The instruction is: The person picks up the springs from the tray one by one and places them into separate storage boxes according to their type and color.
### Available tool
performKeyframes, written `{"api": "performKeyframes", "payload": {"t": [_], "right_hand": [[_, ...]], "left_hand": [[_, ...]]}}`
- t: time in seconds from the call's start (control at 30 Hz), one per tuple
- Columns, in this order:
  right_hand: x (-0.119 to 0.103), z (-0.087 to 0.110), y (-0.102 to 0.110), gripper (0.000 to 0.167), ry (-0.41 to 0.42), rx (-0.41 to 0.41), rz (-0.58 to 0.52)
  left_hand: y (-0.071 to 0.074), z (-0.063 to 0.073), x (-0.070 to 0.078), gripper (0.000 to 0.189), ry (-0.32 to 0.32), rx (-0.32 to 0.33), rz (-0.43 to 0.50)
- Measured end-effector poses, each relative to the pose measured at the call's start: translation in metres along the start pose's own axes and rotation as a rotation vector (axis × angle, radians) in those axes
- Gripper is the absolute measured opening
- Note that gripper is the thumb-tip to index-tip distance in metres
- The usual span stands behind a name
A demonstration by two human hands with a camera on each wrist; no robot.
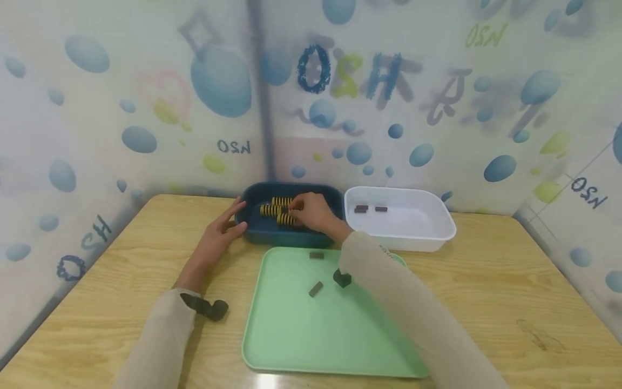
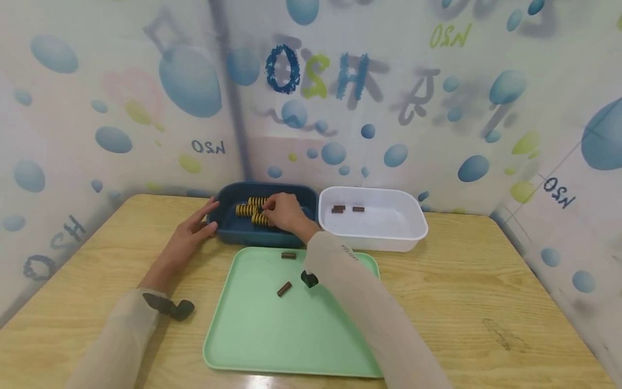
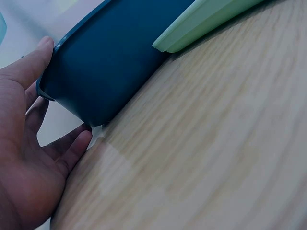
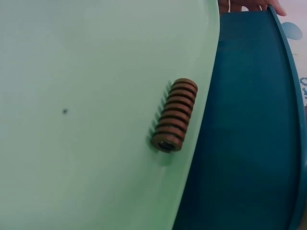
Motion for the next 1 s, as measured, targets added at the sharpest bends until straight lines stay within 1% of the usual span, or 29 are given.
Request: {"api": "performKeyframes", "payload": {"t": [0.1, 0.17, 0.27, 0.4, 0.5, 0.6, 0.67, 0.77, 0.87, 0.93, 1.0], "right_hand": [[-0.001, 0.001, 0.002, 0.023, 0.01, -0.005, -0.023], [-0.001, 0.002, 0.004, 0.022, 0.023, -0.005, -0.022], [-0.002, 0.004, 0.006, 0.021, 0.044, -0.001, -0.003], [-0.003, 0.007, 0.008, 0.021, 0.046, -0.007, 0.003], [-0.004, 0.008, 0.009, 0.023, 0.038, -0.02, -0.016], [-0.007, 0.009, 0.01, 0.023, 0.039, -0.029, -0.033], [-0.009, 0.01, 0.011, 0.024, 0.041, -0.032, -0.04], [-0.011, 0.012, 0.011, 0.024, 0.044, -0.039, -0.047], [-0.013, 0.015, 0.009, 0.022, 0.049, -0.064, -0.038], [-0.013, 0.016, 0.006, 0.022, 0.053, -0.085, -0.031], [-0.014, 0.018, 0.004, 0.022, 0.056, -0.102, -0.031]], "left_hand": [[0.001, -0.004, -0.009, 0.056, -0.015, 0.003, 0.002], [0.001, -0.006, -0.01, 0.056, -0.016, 0.002, -0.004], [0.0, -0.005, -0.004, 0.056, -0.004, -0.003, -0.008], [-0.003, -0.001, 0.008, 0.056, 0.011, -0.011, -0.017], [-0.004, 0.002, 0.012, 0.057, 0.015, -0.012, -0.016], [-0.004, 0.004, 0.013, 0.057, 0.018, -0.008, -0.008], [-0.003, 0.003, 0.01, 0.057, 0.022, -0.004, -0.008], [0.0, 0.0, -0.002, 0.057, 0.023, 0.001, -0.011], [0.001, -0.004, -0.014, 0.057, 0.021, 0.007, -0.019], [0.001, -0.005, -0.019, 0.057, 0.018, 0.01, -0.021], [0.001, -0.005, -0.019, 0.057, 0.013, 0.009, -0.027]]}}
Point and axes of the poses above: each hand's wrist, its own z-axis away from the middle knuckle, its own y-axis out of the back of the hand, x = y × z, the point moved 5 cm from there along -z, towards the middle knuckle, and after that the axes turned 3 degrees about -z, right-handed, at the moved point
